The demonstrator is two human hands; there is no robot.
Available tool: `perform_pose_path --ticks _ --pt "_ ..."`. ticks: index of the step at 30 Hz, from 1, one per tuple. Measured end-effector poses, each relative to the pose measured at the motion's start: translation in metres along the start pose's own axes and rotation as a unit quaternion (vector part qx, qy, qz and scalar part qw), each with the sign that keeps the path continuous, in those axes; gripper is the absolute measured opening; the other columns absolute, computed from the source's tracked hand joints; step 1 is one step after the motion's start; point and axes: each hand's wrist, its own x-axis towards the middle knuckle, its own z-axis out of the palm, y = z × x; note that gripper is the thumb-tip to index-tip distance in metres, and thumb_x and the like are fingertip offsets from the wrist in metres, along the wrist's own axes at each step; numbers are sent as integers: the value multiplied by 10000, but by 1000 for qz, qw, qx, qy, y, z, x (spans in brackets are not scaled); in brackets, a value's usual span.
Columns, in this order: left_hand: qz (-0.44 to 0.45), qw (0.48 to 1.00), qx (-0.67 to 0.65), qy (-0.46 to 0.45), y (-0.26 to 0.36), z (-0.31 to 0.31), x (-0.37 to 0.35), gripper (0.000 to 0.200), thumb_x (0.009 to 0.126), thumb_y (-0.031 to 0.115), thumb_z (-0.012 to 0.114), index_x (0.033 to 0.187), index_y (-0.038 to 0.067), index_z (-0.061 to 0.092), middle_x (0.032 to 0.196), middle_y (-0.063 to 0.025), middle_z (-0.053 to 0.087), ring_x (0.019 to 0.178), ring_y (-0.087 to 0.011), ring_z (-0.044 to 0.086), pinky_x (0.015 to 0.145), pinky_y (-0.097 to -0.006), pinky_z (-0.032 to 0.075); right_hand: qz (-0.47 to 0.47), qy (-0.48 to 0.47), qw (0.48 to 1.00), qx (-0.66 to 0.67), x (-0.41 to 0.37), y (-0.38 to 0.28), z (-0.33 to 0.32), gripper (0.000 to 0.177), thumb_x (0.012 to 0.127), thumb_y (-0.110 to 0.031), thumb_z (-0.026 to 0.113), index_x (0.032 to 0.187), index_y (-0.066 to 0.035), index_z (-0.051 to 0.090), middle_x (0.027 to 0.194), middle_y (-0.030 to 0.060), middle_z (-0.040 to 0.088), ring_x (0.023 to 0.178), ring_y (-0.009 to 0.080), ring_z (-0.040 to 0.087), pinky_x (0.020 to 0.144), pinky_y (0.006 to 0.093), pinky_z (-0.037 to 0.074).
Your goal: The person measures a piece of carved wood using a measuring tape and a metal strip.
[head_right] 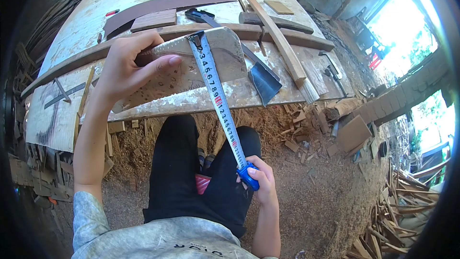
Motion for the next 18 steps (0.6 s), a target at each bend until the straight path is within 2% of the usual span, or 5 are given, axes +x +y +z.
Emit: perform_pose_path --ticks 4,7,17,18 --pt "7 1000 -6 -2 2 3 -3 318 893 308 830 871 19 699 648 -32 611 547 -90 507 517 -264 370 8 -3 1000 3 -3 3 -3 458 892 -360 612 1083 54 646 830 123 691 678 128 651 560 229 488" --pt "-43 998 -11 -37 7 1 -5 328 897 327 825 871 25 700 644 -37 619 550 -102 530 519 -269 378 7 2 1000 12 -5 4 -3 471 895 -364 607 1098 59 644 826 124 691 672 125 648 559 227 487" --pt "19 1000 22 -4 7 5 -7 345 902 343 820 862 27 685 631 -44 606 539 -105 501 520 -280 370 -8 35 999 -1 -10 9 -1 453 922 -339 602 1152 50 646 818 111 700 649 103 619 563 219 468" --pt "-2 1000 20 -16 8 2 -8 346 905 341 818 863 25 683 629 -44 598 541 -103 496 521 -280 366 -8 42 999 0 -11 11 0 453 925 -338 603 1161 47 646 819 106 701 648 100 616 566 218 467"
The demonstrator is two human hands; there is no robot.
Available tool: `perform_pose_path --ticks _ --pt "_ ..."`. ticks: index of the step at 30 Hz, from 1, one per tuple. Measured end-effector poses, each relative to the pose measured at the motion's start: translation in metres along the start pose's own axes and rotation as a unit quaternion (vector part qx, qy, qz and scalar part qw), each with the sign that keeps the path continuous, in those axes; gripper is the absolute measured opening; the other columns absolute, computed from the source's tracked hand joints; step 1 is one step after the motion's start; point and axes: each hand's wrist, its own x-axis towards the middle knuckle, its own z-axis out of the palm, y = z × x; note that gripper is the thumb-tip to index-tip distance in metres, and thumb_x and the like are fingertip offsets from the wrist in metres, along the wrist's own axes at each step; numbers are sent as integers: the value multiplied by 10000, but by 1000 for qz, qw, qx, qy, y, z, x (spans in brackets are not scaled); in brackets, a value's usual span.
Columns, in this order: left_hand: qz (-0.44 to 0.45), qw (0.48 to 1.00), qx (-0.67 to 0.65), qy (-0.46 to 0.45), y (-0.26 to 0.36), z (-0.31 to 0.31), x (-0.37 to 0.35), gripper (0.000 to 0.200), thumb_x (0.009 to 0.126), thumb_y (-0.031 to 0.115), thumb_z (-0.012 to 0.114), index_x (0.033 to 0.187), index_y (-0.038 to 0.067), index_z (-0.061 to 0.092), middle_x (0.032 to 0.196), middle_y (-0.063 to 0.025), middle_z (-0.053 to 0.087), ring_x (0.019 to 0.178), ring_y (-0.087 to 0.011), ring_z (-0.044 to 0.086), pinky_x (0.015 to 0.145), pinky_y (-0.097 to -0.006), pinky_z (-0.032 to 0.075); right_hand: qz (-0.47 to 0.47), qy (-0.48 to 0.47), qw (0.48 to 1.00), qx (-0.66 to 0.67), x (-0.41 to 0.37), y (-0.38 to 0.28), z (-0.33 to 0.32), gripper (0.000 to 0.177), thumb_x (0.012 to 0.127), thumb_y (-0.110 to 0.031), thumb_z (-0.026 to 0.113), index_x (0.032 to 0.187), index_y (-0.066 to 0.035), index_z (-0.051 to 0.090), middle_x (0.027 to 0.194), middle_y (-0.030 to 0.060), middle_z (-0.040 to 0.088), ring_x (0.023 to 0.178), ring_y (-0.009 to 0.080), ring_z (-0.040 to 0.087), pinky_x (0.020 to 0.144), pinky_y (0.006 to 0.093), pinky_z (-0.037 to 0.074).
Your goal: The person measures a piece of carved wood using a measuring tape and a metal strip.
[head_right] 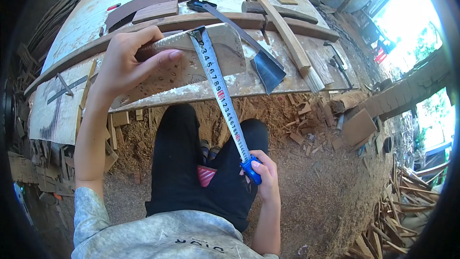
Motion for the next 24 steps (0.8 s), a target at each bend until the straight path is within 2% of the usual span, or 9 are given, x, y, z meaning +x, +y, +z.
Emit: perform_pose_path --ticks 2,6,15,18,21,24 --pt "-42 999 -11 -29 5 -3 -3 348 910 338 813 865 21 677 625 -44 581 543 -99 486 524 -280 359 5 -11 1000 -10 0 2 0 447 935 -331 598 1178 41 642 828 100 701 651 97 613 574 218 466" --pt "-50 998 -32 -24 2 1 -5 338 932 330 793 875 20 671 621 -40 567 547 -84 471 523 -276 345 9 -25 1000 -15 3 5 3 427 956 -318 590 1205 26 636 841 89 701 655 91 603 588 218 464" --pt "-78 994 -56 -56 -18 16 13 307 954 325 773 906 35 685 642 15 578 584 -37 448 532 -247 313 -10 27 999 -21 8 2 12 394 976 -290 584 1222 14 626 857 74 692 684 80 592 610 218 460" --pt "-5 997 -72 13 -27 25 23 315 975 348 753 904 48 688 653 42 582 600 -16 438 536 -239 302 -28 43 998 -40 13 -14 16 397 979 -287 587 1237 15 615 858 70 690 696 74 594 620 217 462" --pt "-38 995 -83 36 -32 25 29 328 998 363 729 911 49 693 675 52 602 613 -7 449 545 -228 315 -69 52 993 -74 22 -35 17 392 984 -281 589 1239 16 609 877 64 688 715 70 603 624 216 464" --pt "-51 991 -102 70 -45 34 23 314 1004 367 720 985 53 724 719 56 625 630 -7 475 571 -211 349 -81 59 990 -98 30 -43 19 385 986 -274 596 1239 17 603 910 57 685 737 71 621 622 210 466"
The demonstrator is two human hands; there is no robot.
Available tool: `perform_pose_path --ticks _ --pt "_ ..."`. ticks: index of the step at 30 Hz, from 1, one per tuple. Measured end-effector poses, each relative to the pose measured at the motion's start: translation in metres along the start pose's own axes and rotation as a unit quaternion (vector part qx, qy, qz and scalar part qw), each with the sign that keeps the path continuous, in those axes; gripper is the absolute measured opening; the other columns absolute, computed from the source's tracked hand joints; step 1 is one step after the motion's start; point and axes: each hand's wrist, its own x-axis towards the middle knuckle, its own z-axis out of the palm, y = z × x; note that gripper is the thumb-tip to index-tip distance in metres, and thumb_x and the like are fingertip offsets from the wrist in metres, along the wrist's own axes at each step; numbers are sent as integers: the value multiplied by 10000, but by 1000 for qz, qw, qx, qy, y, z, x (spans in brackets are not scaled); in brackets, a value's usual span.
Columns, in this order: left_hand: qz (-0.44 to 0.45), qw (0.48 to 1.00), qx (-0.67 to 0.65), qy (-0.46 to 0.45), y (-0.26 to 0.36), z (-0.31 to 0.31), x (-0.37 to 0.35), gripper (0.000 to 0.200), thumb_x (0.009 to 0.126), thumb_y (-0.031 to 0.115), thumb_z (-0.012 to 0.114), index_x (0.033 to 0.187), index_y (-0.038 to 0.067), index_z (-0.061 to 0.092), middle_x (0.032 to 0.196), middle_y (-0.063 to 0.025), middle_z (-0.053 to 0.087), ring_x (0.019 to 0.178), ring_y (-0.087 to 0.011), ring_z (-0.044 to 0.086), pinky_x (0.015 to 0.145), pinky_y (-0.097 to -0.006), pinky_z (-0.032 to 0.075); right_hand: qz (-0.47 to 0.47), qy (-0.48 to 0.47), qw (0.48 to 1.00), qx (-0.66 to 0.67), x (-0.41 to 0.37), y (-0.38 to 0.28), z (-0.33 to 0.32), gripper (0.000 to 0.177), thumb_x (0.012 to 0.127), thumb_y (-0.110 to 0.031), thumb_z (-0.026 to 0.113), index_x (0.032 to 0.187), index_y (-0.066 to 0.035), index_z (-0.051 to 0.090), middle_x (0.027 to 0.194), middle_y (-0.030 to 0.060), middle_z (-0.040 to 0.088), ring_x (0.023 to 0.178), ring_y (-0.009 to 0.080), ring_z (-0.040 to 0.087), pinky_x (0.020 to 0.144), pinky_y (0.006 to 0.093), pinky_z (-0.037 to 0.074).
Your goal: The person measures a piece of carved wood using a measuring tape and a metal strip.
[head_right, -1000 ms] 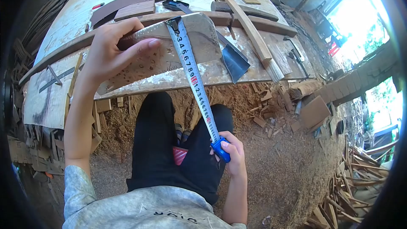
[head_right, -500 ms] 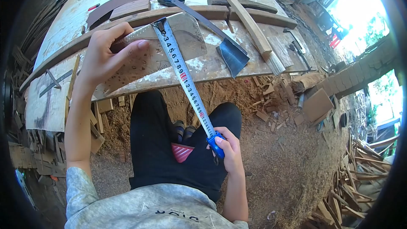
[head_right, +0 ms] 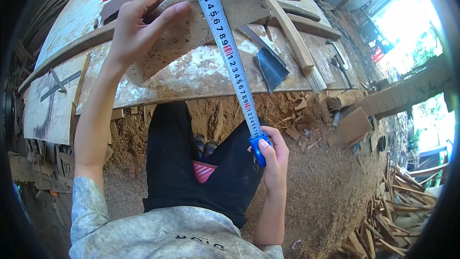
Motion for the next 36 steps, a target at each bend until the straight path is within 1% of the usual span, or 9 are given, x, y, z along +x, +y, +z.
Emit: perform_pose_path --ticks 4,7,8,11,17,23,32,35,36 --pt "22 1000 12 17 -15 -1 -3 308 995 360 729 1041 55 733 727 63 624 629 -9 485 564 -231 361 1 -3 1000 7 6 4 7 396 986 -272 596 1255 18 592 894 76 686 725 79 623 598 206 470" --pt "29 998 7 51 -13 0 -4 300 962 348 763 988 50 732 689 29 612 599 -50 508 545 -262 364 -1 -2 1000 14 8 5 15 416 981 -282 595 1257 27 586 874 88 687 699 83 612 586 209 470" --pt "42 996 -22 80 -5 -4 3 371 903 325 825 760 26 659 596 -64 528 549 -170 474 542 -320 338 -6 1 1000 17 9 5 17 423 978 -286 594 1257 31 584 867 93 687 689 84 607 583 210 469" --pt "50 993 13 105 -11 -4 1 377 897 310 833 745 30 631 581 -59 485 545 -153 457 532 -321 333 -18 7 1000 6 12 2 22 444 970 -299 595 1258 39 581 862 99 689 676 87 601 585 211 475" --pt "49 991 5 125 -8 -5 -2 403 903 331 828 739 34 611 596 -57 494 544 -161 457 510 -324 338 -16 -6 1000 -8 17 3 22 453 963 -302 596 1259 40 577 890 106 695 705 97 622 599 221 495" --pt "37 993 45 102 -7 0 -3 399 908 355 819 766 29 638 616 -70 531 540 -172 499 508 -333 368 -3 -2 1000 -5 14 8 21 455 970 -304 596 1264 42 572 895 105 695 722 102 637 601 222 502" --pt "0 997 10 79 1 0 -5 404 930 395 785 815 27 665 628 -85 570 539 -203 546 524 -334 403 2 10 1000 -1 9 9 19 449 980 -307 602 1259 43 572 900 109 695 732 105 646 600 222 506" --pt "94 977 106 159 -14 10 -9 448 921 502 754 857 63 692 601 -76 580 524 -219 585 518 -348 421 4 13 1000 4 9 8 22 446 980 -306 602 1255 44 576 897 109 694 724 106 642 598 225 504" --pt "92 978 106 155 -14 9 -9 458 917 516 750 855 66 688 608 -85 589 539 -246 600 526 -362 438 5 12 1000 4 8 9 22 444 980 -305 601 1253 43 577 896 108 693 721 107 640 597 226 502"
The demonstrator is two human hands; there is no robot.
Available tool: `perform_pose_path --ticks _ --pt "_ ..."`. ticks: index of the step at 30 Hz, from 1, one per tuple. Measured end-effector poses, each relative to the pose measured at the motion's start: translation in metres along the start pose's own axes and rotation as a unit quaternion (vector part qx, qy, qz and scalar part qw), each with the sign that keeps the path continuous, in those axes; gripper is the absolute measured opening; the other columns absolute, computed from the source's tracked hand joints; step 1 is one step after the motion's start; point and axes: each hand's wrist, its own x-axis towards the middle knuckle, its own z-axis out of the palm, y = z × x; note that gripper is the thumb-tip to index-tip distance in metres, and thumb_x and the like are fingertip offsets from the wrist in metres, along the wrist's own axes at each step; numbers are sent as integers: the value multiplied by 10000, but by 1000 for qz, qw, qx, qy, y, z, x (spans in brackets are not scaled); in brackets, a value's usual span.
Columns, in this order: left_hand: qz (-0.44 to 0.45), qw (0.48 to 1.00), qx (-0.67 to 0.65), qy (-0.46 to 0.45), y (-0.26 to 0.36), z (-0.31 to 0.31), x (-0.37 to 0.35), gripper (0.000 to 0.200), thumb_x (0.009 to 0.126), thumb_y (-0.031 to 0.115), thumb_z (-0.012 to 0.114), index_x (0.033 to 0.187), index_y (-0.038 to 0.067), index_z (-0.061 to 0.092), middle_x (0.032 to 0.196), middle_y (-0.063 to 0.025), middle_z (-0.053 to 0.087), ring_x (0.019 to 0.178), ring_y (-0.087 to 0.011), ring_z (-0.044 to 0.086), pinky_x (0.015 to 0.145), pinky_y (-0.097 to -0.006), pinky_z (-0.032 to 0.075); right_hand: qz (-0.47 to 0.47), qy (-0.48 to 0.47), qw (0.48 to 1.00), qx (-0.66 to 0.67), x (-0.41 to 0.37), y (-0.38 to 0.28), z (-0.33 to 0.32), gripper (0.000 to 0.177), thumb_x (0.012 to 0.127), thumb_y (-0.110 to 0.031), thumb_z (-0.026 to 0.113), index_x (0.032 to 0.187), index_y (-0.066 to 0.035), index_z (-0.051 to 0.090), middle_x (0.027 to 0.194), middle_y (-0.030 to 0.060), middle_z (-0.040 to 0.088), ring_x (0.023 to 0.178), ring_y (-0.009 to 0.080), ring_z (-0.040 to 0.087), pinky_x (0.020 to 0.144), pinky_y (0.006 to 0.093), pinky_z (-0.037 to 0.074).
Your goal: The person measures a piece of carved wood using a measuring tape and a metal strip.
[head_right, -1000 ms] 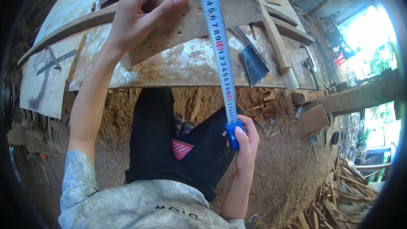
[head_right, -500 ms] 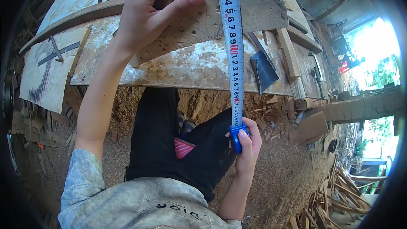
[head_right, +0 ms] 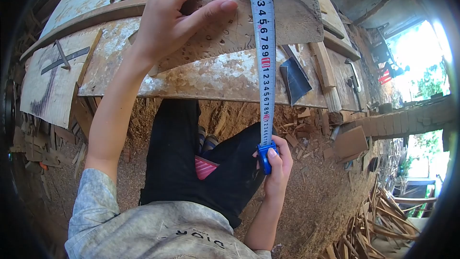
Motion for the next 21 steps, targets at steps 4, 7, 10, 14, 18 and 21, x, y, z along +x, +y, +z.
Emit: perform_pose_path --ticks 4,7,10,14,18,21 --pt "16 1000 7 7 0 0 2 476 910 541 739 852 71 683 628 -103 611 576 -304 635 543 -391 472 1 -4 1000 1 0 1 1 437 982 -303 596 1250 43 580 891 104 690 712 108 635 592 229 498" --pt "20 1000 18 9 -1 0 1 478 909 542 738 856 70 688 637 -105 620 586 -303 646 545 -395 476 0 -5 1000 -1 0 2 1 434 984 -301 590 1250 42 581 890 101 687 712 110 635 592 229 496" --pt "-8 1000 2 -22 0 -1 2 480 907 545 739 863 69 697 645 -106 630 595 -302 654 549 -398 481 1 -4 1000 -1 -1 2 1 432 983 -298 585 1249 42 581 890 100 683 718 112 637 592 230 497" --pt "-22 999 -9 -40 1 0 2 481 903 550 740 895 70 715 655 -104 641 600 -296 660 552 -395 486 5 0 1000 -1 -2 3 0 428 981 -292 583 1246 43 581 894 98 680 734 115 645 593 232 501" --pt "17 1000 -16 -13 1 3 1 319 887 353 823 878 50 725 660 -47 598 563 -145 530 523 -294 368 12 21 999 -43 -3 1 4 512 950 -391 562 1216 45 587 901 101 651 771 146 664 561 244 499" --pt "1 1000 -13 -24 1 3 1 374 891 425 794 896 58 726 661 -63 618 572 -194 574 529 -329 411 12 21 999 -44 -3 2 3 502 946 -384 568 1209 44 590 897 100 652 771 146 664 561 244 499"
